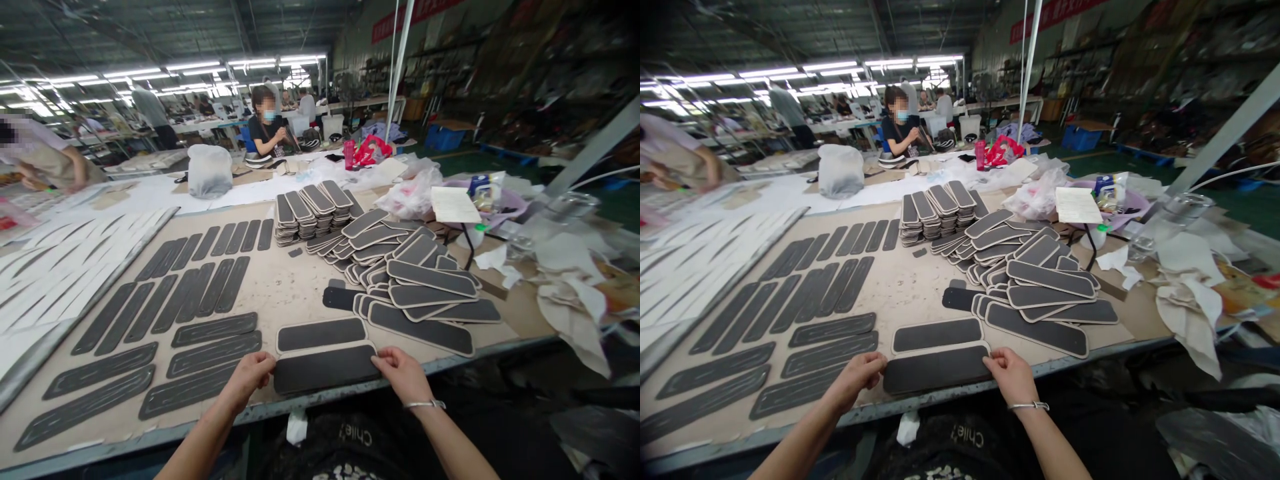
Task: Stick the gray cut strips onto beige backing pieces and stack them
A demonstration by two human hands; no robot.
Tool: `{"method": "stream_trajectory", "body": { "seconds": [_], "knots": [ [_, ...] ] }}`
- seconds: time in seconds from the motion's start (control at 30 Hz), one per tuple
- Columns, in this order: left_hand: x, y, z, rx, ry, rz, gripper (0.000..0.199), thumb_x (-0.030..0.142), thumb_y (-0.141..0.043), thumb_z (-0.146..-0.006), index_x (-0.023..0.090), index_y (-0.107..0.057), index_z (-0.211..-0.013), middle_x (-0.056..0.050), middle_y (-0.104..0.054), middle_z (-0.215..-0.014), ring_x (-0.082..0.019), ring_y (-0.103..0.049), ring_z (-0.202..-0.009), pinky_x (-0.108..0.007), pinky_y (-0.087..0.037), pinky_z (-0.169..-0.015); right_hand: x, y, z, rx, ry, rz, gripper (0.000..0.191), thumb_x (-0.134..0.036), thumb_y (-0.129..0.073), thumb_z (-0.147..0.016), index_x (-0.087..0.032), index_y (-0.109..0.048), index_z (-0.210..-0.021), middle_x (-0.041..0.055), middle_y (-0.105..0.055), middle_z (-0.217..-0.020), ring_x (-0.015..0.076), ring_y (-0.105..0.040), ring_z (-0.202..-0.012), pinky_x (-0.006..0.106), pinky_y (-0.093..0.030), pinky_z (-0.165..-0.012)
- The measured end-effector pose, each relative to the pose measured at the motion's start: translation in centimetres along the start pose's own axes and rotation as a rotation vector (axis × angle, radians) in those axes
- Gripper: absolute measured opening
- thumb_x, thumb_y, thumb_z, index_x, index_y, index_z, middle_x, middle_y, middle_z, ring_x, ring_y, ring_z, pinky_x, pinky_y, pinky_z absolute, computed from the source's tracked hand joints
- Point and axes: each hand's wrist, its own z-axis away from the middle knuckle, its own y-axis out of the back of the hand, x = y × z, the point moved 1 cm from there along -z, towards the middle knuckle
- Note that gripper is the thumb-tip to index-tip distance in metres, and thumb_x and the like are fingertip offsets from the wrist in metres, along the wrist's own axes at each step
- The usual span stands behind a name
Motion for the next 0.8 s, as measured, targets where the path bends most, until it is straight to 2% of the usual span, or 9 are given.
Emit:
{"method": "stream_trajectory", "body": {
  "seconds": [0.17, 0.3, 0.47, 0.63, 0.8],
  "knots": [
    [-1.0, -0.4, -1.7, 0.038, 0.019, -0.077, 0.025, 0.038, -0.05, -0.065, 0.017, -0.045, -0.055, 0.007, -0.041, -0.04, -0.006, -0.033, -0.037, -0.019, -0.022, -0.039, -0.2, -0.1, -1.1, 0.025, 0.002, 0.202, 0.029, -0.05, -0.051, -0.071, -0.022, -0.056, -0.067, -0.0025, -0.061, -0.055, 0.0161, -0.057, -0.056, 0.027, -0.039, -0.056],
    [-1.9, -0.4, -2.5, 0.079, 0.021, -0.138, 0.027, 0.04, -0.05, -0.066, 0.017, -0.043, -0.053, 0.007, -0.04, -0.039, -0.006, -0.034, -0.036, -0.018, -0.022, -0.038, -0.6, -0.1, -1.2, 0.043, -0.008, 0.314, 0.026, -0.048, -0.051, -0.072, -0.023, -0.057, -0.065, -0.0032, -0.062, -0.056, 0.0154, -0.057, -0.058, 0.026, -0.037, -0.057],
    [-2.8, -0.2, -3.2, 0.082, 0.01, -0.214, 0.026, 0.038, -0.048, -0.07, 0.017, -0.047, -0.055, 0.005, -0.044, -0.038, -0.007, -0.039, -0.035, -0.018, -0.026, -0.037, -1.1, 0.0, -1.3, 0.0, -0.037, 0.37, 0.028, -0.049, -0.049, -0.073, -0.024, -0.058, -0.063, -0.0031, -0.063, -0.058, 0.0159, -0.058, -0.061, 0.027, -0.036, -0.06],
    [-3.0, -0.1, -2.9, 0.105, -0.02, -0.212, 0.012, 0.027, -0.056, -0.067, 0.015, -0.057, -0.066, 0.004, -0.053, -0.047, -0.008, -0.048, -0.042, -0.018, -0.034, -0.043, -0.9, 0.1, -1.3, -0.044, -0.042, 0.405, 0.031, -0.051, -0.044, -0.075, -0.025, -0.058, -0.066, -0.0025, -0.064, -0.059, 0.0179, -0.059, -0.063, 0.028, -0.037, -0.062],
    [-2.9, -0.5, -2.5, 0.161, -0.027, -0.235, 0.003, 0.019, -0.058, -0.067, 0.016, -0.057, -0.067, 0.005, -0.054, -0.048, -0.008, -0.05, -0.044, -0.018, -0.036, -0.046, -0.2, -0.1, -1.7, -0.061, -0.037, 0.436, 0.032, -0.053, -0.044, -0.075, -0.026, -0.057, -0.068, -0.0035, -0.064, -0.06, 0.0183, -0.059, -0.066, 0.029, -0.036, -0.063]
  ]
}}
